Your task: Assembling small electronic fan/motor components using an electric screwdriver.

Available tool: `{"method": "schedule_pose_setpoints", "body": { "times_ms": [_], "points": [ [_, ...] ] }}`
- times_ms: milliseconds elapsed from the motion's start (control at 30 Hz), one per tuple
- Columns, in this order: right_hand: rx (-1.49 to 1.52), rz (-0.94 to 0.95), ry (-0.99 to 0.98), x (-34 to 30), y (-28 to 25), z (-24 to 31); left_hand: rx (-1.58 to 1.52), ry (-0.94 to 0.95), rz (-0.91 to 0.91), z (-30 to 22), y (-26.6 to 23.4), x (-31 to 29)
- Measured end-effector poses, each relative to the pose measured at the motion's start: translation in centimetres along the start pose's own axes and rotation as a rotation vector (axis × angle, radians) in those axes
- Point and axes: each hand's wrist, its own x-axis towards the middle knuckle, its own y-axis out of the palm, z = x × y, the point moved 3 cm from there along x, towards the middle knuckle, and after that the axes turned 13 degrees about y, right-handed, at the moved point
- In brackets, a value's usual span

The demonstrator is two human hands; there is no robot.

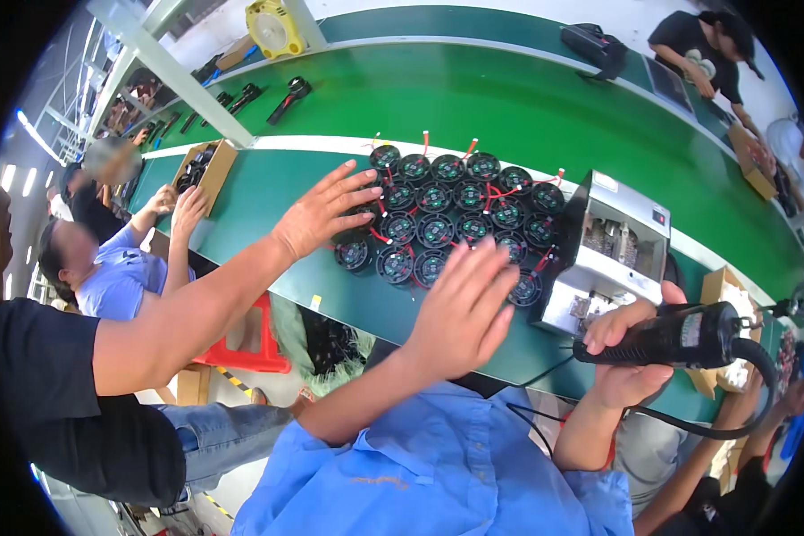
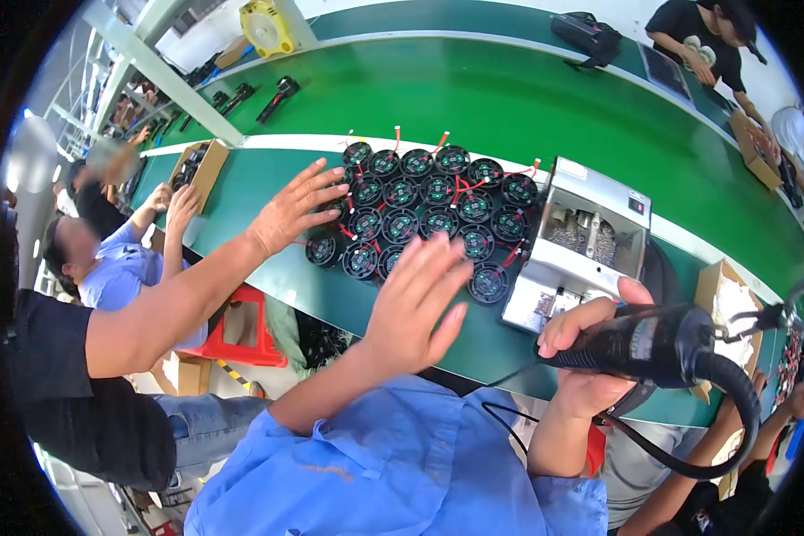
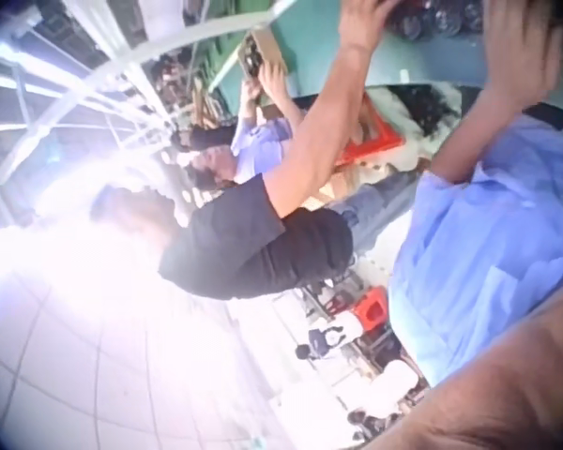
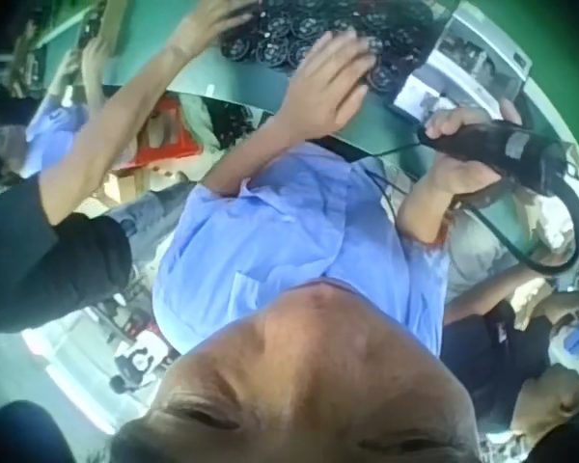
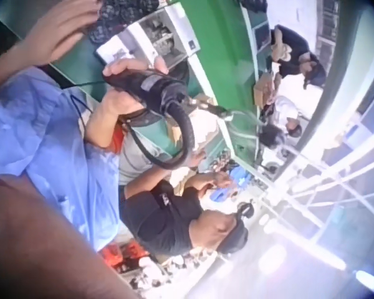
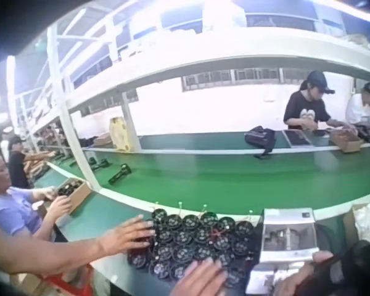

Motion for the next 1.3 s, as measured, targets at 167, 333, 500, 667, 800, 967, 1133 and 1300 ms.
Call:
{"method": "schedule_pose_setpoints", "body": {
  "times_ms": [167, 333, 500, 667, 800, 967, 1133, 1300],
  "points": [
    [-0.017, -0.025, -0.027, -0.5, -0.1, 0.6, 0.088, -0.045, 0.22, 3.0, 2.4, 2.2],
    [-0.022, -0.053, -0.021, -0.6, 0.2, 0.5, 0.105, -0.013, 0.28, 3.5, 3.1, 1.8],
    [0.018, -0.105, -0.033, -0.5, 0.4, 0.3, 0.1, -0.047, 0.31, 3.9, 3.6, 0.2],
    [-0.008, -0.09, -0.032, -0.7, -0.1, 0.4, 0.031, -0.025, 0.23, 3.5, 3.3, 0.4],
    [-0.028, -0.104, -0.05, -0.4, 0.0, 0.1, -0.048, 0.058, 0.069, 2.1, 1.9, 0.4],
    [-0.012, -0.083, -0.078, -0.2, -0.7, -0.4, -0.278, 0.138, -0.283, -0.5, 0.0, -0.7],
    [-0.13, -0.071, -0.133, -0.2, -0.6, -0.1, -0.406, 0.142, -0.429, -1.9, -1.3, -1.3],
    [-0.106, -0.055, -0.132, -0.1, 0.3, -0.1, -0.404, 0.198, -0.514, -2.8, -2.5, -1.3]
  ]
}}
